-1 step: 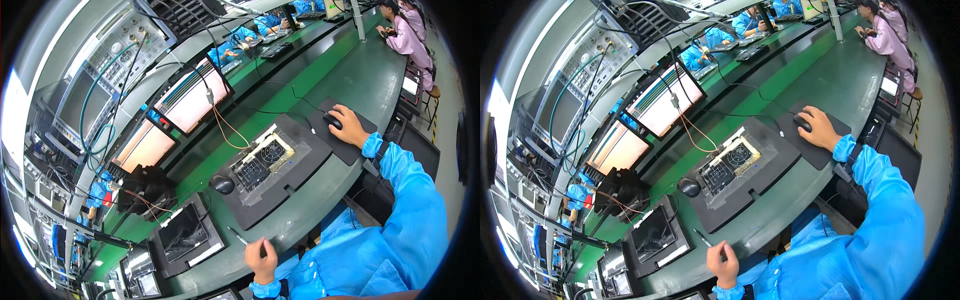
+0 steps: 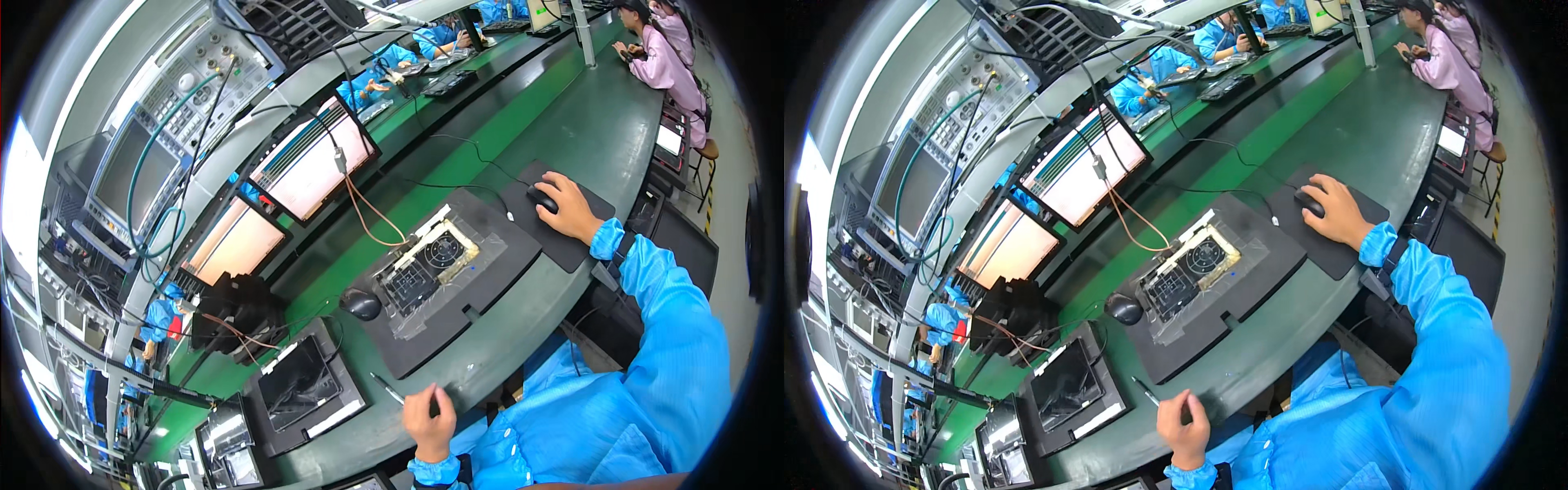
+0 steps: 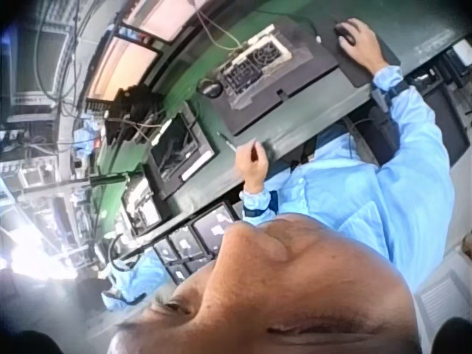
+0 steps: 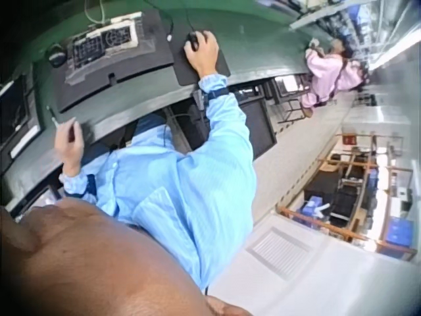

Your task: Assembling, checking, and labeling tablet or screen components on a factory line.

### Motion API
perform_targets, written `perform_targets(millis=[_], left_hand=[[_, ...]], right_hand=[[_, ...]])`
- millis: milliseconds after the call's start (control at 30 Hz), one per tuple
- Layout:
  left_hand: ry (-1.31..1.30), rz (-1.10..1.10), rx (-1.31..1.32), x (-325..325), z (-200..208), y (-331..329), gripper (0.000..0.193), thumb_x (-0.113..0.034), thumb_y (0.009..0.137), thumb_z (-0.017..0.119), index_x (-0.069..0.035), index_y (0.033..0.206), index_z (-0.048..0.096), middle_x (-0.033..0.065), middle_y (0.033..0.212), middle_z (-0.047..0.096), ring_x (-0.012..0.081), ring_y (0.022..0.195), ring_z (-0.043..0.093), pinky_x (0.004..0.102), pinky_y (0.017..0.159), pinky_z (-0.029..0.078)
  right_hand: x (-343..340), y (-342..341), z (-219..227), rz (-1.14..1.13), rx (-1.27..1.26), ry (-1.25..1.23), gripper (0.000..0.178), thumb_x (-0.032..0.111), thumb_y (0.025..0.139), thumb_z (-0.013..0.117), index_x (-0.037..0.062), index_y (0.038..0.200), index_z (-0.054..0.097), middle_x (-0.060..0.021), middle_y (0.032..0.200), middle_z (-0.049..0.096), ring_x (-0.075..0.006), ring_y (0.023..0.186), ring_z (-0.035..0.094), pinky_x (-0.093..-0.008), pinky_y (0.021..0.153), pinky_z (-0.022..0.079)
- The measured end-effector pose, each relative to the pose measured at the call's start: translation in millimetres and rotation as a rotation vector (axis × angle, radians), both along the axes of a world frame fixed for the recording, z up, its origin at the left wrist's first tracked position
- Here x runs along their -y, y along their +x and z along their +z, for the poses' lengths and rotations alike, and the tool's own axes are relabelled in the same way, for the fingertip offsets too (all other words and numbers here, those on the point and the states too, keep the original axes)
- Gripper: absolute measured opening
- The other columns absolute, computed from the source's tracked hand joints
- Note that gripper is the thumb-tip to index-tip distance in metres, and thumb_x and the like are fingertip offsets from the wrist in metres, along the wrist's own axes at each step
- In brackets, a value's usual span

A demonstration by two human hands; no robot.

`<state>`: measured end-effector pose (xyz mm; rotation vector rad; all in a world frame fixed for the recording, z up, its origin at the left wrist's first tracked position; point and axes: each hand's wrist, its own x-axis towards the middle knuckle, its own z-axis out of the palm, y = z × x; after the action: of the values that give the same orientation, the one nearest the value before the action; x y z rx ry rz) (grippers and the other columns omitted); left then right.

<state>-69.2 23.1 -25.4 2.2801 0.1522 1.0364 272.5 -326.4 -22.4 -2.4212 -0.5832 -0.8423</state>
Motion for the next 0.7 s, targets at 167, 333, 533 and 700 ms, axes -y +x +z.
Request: perform_targets(millis=[167, 333, 533, 700], left_hand=[[0.104, -0.024, -0.047, -3.2, -7.9, 2.9, 0.020, 0.000, 0.078, 0.075, -0.002, 0.097, 0.071, 0.0127, 0.083, 0.069, 0.0317, 0.072, 0.064, 0.0401, 0.063, 0.050], [0.065, 0.003, -0.063, -1.7, -4.3, 1.4, 0.020, 0.001, 0.080, 0.074, -0.001, 0.099, 0.070, 0.0125, 0.082, 0.067, 0.0304, 0.070, 0.062, 0.0393, 0.062, 0.049], [0.046, -0.041, -0.009, -5.2, 2.9, 6.4, 0.020, -0.001, 0.079, 0.076, -0.002, 0.098, 0.071, 0.0106, 0.080, 0.066, 0.0284, 0.070, 0.063, 0.0391, 0.061, 0.049], [-0.087, 0.010, 0.073, -11.3, 10.2, -20.4, 0.026, -0.002, 0.080, 0.077, -0.002, 0.105, 0.071, 0.0138, 0.092, 0.069, 0.0313, 0.082, 0.066, 0.0395, 0.073, 0.053]], right_hand=[[-0.4, 2.7, -1.4, 0.028, -0.002, -0.008, 0.041, 0.025, 0.086, 0.074, 0.0067, 0.122, 0.068, -0.0180, 0.136, 0.056, -0.0382, 0.127, 0.054, -0.0494, 0.106, 0.044], [-1.7, 7.2, 1.7, 0.015, 0.035, -0.053, 0.042, 0.024, 0.084, 0.075, 0.0063, 0.121, 0.068, -0.0178, 0.134, 0.058, -0.0383, 0.127, 0.054, -0.0483, 0.107, 0.044], [-6.6, 0.0, 8.0, 0.072, 0.043, -0.006, 0.051, 0.016, 0.088, 0.072, 0.0011, 0.135, 0.060, -0.0221, 0.137, 0.061, -0.0394, 0.130, 0.056, -0.0456, 0.110, 0.044], [42.3, 51.4, -41.7, 0.021, 0.022, 0.059, 0.046, 0.015, 0.102, 0.060, -0.0009, 0.144, 0.051, -0.0175, 0.146, 0.054, -0.0323, 0.138, 0.049, -0.0400, 0.117, 0.036]])
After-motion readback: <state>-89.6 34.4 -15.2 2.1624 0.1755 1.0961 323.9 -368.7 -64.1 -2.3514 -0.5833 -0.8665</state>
